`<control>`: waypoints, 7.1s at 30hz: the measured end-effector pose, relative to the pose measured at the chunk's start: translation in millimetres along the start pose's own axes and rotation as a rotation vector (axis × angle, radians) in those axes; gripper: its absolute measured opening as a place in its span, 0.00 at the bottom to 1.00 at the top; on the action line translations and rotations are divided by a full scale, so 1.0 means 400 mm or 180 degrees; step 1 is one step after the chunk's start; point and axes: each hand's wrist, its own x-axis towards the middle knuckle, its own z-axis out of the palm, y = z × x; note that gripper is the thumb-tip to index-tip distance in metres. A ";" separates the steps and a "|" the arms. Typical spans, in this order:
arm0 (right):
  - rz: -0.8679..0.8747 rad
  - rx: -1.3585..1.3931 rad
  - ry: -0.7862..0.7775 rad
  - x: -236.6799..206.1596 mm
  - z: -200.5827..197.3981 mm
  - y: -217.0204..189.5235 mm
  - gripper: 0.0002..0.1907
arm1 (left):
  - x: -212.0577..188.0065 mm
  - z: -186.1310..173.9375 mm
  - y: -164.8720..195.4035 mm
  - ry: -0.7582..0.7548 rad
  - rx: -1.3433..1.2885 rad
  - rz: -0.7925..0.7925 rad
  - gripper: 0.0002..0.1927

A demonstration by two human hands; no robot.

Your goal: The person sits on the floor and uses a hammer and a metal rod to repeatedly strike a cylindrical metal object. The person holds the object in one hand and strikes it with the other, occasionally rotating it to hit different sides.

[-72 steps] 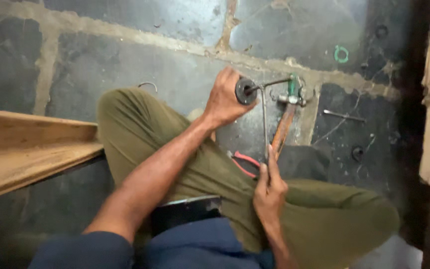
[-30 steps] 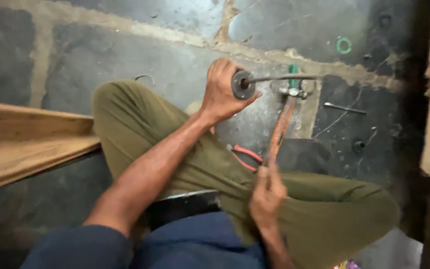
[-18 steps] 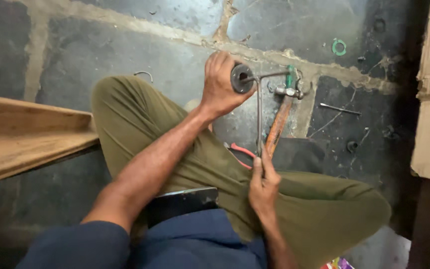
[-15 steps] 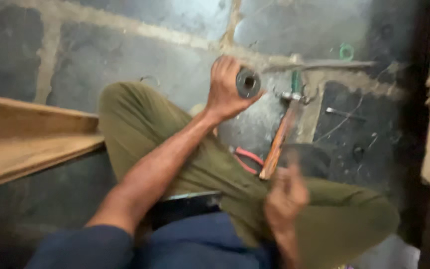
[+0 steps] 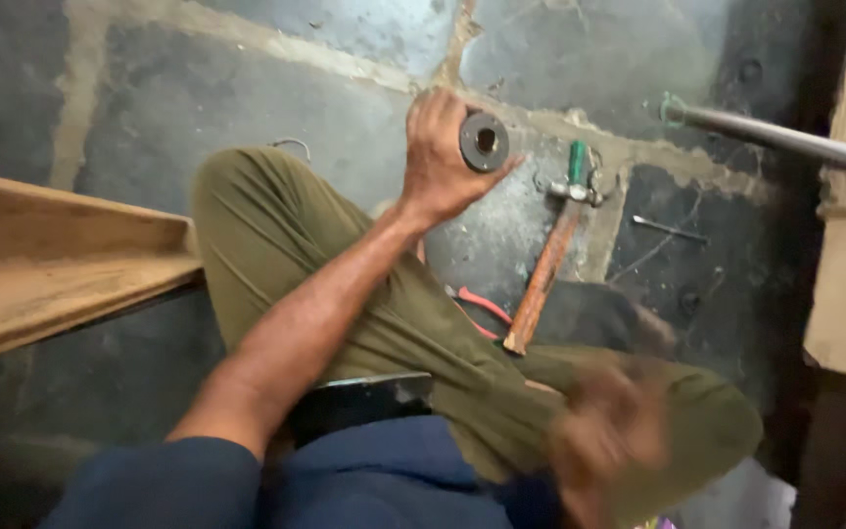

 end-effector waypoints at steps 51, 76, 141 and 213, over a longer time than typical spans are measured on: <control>-0.0596 -0.0115 0.0532 0.037 -0.073 0.043 0.17 | 0.017 -0.006 0.001 0.0044 0.0110 -0.0085 0.29; 0.1373 0.2998 -0.0029 0.203 0.169 0.264 0.19 | -0.029 0.031 -0.100 -0.0074 -0.5008 -0.4693 0.31; -0.0484 0.0998 -0.0443 0.024 0.126 0.003 0.23 | 0.001 0.009 -0.091 0.0134 -0.5759 -0.3529 0.33; 0.0169 -0.0060 0.0213 0.090 -0.023 0.183 0.23 | -0.144 0.360 -0.126 -0.2031 -0.0061 0.0027 0.43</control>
